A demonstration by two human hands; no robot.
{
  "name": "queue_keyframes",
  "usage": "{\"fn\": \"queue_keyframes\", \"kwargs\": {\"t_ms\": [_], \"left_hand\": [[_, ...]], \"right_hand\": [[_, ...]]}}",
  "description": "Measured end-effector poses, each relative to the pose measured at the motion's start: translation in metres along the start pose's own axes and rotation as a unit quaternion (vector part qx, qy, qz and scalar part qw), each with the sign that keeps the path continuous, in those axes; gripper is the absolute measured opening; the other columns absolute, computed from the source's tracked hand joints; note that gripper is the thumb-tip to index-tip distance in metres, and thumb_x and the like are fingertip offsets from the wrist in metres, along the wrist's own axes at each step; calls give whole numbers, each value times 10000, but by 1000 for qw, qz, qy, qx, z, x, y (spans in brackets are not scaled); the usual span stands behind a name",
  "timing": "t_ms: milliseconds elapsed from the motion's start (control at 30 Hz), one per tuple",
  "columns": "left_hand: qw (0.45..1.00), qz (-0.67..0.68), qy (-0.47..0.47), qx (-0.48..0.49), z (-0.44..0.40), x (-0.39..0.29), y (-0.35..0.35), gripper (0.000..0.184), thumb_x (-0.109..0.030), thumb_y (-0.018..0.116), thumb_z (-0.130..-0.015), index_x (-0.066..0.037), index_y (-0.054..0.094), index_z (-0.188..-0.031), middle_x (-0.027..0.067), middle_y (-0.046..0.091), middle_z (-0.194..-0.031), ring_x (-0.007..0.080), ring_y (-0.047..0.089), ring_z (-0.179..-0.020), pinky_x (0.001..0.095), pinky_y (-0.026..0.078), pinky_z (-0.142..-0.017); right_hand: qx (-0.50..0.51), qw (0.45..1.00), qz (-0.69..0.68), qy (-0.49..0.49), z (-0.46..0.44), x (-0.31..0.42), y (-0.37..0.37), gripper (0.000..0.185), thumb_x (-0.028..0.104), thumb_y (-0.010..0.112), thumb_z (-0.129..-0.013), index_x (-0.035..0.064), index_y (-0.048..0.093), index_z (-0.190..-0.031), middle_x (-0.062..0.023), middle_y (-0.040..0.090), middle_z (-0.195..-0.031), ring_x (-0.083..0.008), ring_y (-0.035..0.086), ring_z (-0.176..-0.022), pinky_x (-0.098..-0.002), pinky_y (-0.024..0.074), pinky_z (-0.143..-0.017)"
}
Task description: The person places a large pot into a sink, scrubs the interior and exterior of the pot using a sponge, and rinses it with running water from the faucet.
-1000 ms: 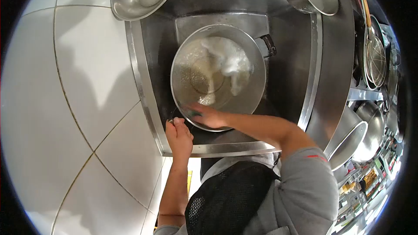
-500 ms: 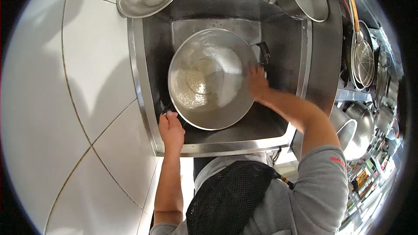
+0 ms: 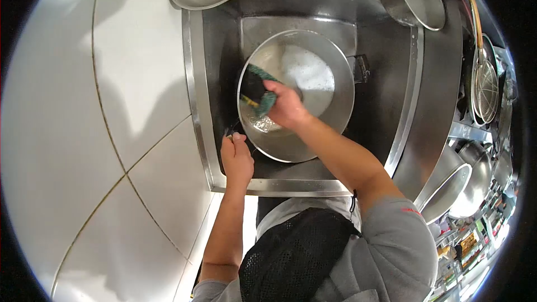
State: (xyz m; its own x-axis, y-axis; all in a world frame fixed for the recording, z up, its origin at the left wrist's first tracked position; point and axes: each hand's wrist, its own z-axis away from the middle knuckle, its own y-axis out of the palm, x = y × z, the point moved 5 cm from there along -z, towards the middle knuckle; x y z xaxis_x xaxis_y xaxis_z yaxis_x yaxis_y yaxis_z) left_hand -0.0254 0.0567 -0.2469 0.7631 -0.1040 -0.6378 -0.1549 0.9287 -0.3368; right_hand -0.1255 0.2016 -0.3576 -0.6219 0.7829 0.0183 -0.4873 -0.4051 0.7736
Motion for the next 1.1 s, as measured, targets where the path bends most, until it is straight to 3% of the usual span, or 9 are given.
{"fn": "queue_keyframes", "kwargs": {"t_ms": [200, 367, 467, 533, 600, 667, 800, 933, 1100], "left_hand": [[999, 25, -34, -4, -3, 7, -4, 319, -300, 468, -1158, -12, 575, -1073, -21, 475, -679, 70, 425, -506, 277, 388, -442], [995, 85, -41, 6, -2, 18, -3, 308, -294, 458, -1167, -13, 554, -1083, -29, 461, -673, 57, 410, -510, 268, 369, -438], [997, 64, -38, 1, -1, 24, -1, 303, -318, 463, -1173, -36, 532, -1087, -37, 407, -704, 53, 352, -520, 271, 314, -435], [996, 80, -44, 11, 2, 22, 1, 296, -302, 464, -1171, -25, 535, -1095, -35, 421, -687, 52, 366, -517, 266, 335, -441], [994, 92, -55, 19, 7, 23, 7, 289, -285, 465, -1169, -14, 537, -1102, -34, 436, -670, 51, 379, -514, 262, 356, -446], [991, 127, -45, 22, 13, 24, 14, 282, -281, 463, -1171, -15, 525, -1102, -39, 420, -669, 48, 356, -515, 261, 344, -451], [993, 114, -6, 30, 20, 22, 19, 271, -270, 459, -1172, -20, 520, -1086, -43, 407, -661, 45, 340, -512, 259, 335, -454], [987, 150, -20, 44, 15, 17, 19, 268, -267, 455, -1174, -23, 525, -1086, -42, 414, -658, 43, 351, -508, 256, 336, -458], [988, 145, -61, 14, 16, 35, 15, 268, -270, 452, -1174, -24, 527, -1097, -43, 406, -655, 40, 350, -508, 259, 323, -459]], "right_hand": [[146, 986, -26, 72, 39, 62, -24, 589, 428, 605, -1036, 46, 567, -1482, -197, 637, -1462, -375, 638, -1295, -605, 540, -1070], [-119, 941, 304, -90, 28, 113, -112, 534, 164, 807, -905, -9, 633, -1379, -167, 702, -1282, -326, 715, -1100, -501, 601, -954], [-298, 813, 464, -187, 24, 130, -104, 544, 78, 777, -870, -6, 637, -1389, -200, 690, -1289, -345, 710, -1078, -426, 585, -925], [-347, 453, 755, -324, -15, 134, -135, 695, 61, 759, -818, 76, 588, -1491, -254, 612, -1411, -394, 640, -1207, -465, 533, -1029], [-359, 361, 802, -310, -59, 103, -150, 769, 58, 722, -797, 182, 568, -1540, -261, 509, -1530, -456, 518, -1349, -512, 449, -1144], [-362, 417, 783, -288, -77, 62, -98, 745, 51, 680, -808, 211, 588, -1529, -211, 486, -1559, -472, 473, -1373, -539, 409, -1178], [-106, 422, 838, -330, -64, -2, -52, 558, 72, 651, -889, 236, 682, -1422, -129, 488, -1589, -457, 502, -1364, -557, 469, -1154], [119, 338, 910, -210, 29, -49, -100, 525, 63, 650, -895, 243, 711, -1384, -134, 516, -1568, -433, 533, -1344, -509, 495, -1145], [-92, 382, 900, -188, 46, 31, -160, 678, -63, 756, -729, 162, 707, -1367, -156, 473, -1590, -422, 527, -1335, -482, 496, -1150]]}}
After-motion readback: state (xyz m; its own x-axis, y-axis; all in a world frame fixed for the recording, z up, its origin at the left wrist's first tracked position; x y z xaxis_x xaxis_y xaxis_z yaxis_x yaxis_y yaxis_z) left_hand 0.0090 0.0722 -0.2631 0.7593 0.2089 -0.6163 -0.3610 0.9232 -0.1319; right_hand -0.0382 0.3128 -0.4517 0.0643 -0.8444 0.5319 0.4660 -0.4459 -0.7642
